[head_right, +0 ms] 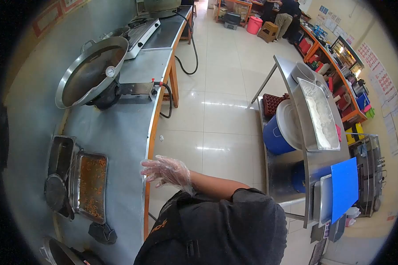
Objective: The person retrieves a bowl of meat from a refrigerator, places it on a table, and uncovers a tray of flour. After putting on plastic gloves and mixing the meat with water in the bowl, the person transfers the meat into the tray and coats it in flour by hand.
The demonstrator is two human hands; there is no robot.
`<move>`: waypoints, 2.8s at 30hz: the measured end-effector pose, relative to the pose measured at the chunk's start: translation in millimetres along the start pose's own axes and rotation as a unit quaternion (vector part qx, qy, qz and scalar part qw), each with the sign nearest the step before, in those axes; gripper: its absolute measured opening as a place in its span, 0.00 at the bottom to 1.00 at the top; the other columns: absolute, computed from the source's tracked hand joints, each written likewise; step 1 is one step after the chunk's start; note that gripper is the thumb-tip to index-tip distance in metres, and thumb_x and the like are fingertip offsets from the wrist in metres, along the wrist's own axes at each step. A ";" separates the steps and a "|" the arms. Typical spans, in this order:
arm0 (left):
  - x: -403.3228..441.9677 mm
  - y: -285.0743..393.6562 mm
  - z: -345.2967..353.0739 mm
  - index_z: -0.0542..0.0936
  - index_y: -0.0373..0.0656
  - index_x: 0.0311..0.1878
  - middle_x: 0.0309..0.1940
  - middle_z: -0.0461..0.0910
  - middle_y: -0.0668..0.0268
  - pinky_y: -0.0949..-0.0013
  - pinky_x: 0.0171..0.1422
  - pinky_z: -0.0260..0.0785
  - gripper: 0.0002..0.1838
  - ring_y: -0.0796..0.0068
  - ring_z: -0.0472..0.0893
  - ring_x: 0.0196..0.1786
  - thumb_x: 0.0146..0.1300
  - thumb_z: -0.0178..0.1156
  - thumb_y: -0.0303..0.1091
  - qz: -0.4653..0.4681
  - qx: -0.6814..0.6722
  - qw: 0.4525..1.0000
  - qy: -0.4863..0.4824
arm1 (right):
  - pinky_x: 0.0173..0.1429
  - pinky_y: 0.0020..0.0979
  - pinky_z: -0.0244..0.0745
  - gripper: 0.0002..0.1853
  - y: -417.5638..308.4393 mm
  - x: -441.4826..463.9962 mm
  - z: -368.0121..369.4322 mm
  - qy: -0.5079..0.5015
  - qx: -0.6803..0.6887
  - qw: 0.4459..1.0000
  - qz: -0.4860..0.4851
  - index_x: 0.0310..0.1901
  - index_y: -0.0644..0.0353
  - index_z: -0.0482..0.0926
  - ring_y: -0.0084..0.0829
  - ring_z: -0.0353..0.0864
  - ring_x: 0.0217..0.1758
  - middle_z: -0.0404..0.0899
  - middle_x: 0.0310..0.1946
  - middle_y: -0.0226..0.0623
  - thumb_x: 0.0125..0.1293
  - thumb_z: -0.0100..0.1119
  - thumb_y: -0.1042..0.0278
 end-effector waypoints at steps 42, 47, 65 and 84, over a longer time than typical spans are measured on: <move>9.3 -131.4 -269.7 0.75 0.52 0.47 0.42 0.77 0.66 0.58 0.41 0.69 0.19 0.67 0.75 0.39 0.62 0.38 0.46 -0.192 -0.261 0.901 0.289 | 0.53 0.44 0.71 0.45 67.9 19.8 37.5 0.050 0.019 0.997 -0.055 0.70 0.59 0.49 0.46 0.66 0.59 0.53 0.66 0.55 0.60 0.36 0.31; 20.0 -149.2 -284.3 0.75 0.52 0.46 0.41 0.77 0.67 0.59 0.41 0.69 0.19 0.68 0.75 0.40 0.62 0.38 0.47 -0.199 -0.255 0.906 0.274 | 0.53 0.45 0.71 0.45 63.9 20.2 33.9 0.045 0.025 0.997 -0.060 0.70 0.59 0.48 0.47 0.67 0.59 0.52 0.66 0.56 0.60 0.36 0.31; 7.9 -133.1 -276.5 0.78 0.49 0.36 0.30 0.79 0.69 0.64 0.35 0.69 0.18 0.67 0.78 0.33 0.60 0.39 0.46 -0.258 -0.240 0.881 0.316 | 0.53 0.42 0.70 0.46 64.4 32.1 30.8 0.054 0.009 0.997 -0.048 0.69 0.59 0.52 0.45 0.67 0.58 0.58 0.64 0.53 0.59 0.35 0.28; 9.0 -132.3 -276.2 0.78 0.54 0.40 0.32 0.78 0.70 0.67 0.27 0.67 0.18 0.69 0.76 0.31 0.61 0.41 0.51 -0.281 -0.230 0.876 0.317 | 0.54 0.45 0.67 0.45 63.0 56.2 23.1 0.019 0.035 0.997 -0.059 0.70 0.57 0.48 0.47 0.65 0.60 0.52 0.67 0.54 0.60 0.35 0.30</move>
Point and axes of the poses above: each hand's wrist, its own x-axis towards the middle knuckle, its own z-axis out of the palm, y = z × x, the point moved 5 cm from there along x, towards the middle knuckle
